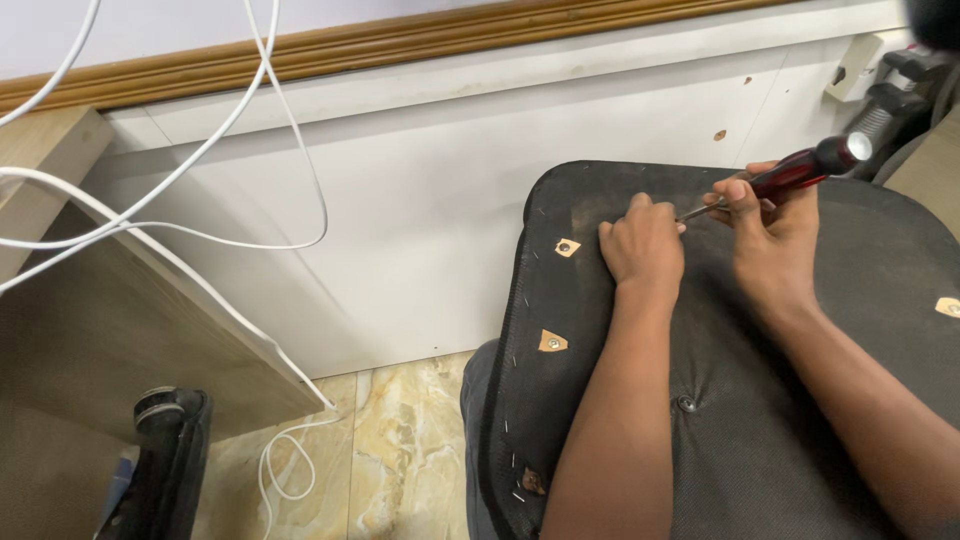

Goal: The person uses a screwdriver to tighten screws on a black upholstered chair seat. The hands hold the seat steady while turning the screwdriver clockwise at multiple screw locations.

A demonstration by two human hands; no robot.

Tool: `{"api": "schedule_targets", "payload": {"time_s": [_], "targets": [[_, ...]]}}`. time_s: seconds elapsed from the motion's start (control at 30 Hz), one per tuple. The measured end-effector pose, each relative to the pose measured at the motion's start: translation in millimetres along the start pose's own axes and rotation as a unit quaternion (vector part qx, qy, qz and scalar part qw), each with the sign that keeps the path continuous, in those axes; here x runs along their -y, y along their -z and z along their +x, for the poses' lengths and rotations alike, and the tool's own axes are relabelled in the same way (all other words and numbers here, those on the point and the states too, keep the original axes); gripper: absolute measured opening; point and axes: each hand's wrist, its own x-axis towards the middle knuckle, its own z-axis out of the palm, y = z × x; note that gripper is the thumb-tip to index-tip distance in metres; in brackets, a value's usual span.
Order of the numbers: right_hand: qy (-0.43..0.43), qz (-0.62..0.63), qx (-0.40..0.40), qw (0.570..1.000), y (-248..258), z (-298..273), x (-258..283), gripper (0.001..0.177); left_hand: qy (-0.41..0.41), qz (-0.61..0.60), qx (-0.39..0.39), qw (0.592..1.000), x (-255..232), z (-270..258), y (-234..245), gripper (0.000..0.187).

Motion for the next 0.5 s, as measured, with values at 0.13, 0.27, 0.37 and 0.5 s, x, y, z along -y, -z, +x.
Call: {"api": "schedule_targets", "payload": {"time_s": [0.13,0.27,0.37,0.5], "targets": [[-0.018,0.003,-0.02,1.0,-2.5,2.5,9.0,0.034,0.002,0.003,-0.006,1.0,-2.4,-3.3,4.4,0.017],[0.026,-0.01,-0.024,0.999,-10.0,0.2,16.9,0.038,0.009,0.022,-0.009,1.0,4.0,-11.7,9.1,0.013],[0.027,-0.059,-0.015,0.998,-22.9,3.3,20.5,0.036,0.011,0.012,0.009,1.0,5.7,-5.2,18.6,0.014],[-0.009,-0.012,-0.01,1.0,-37.1,1.9,22.5,0.03,0.007,0.011,-0.011,1.0,13.3,-9.0,23.6,0.017]]}}
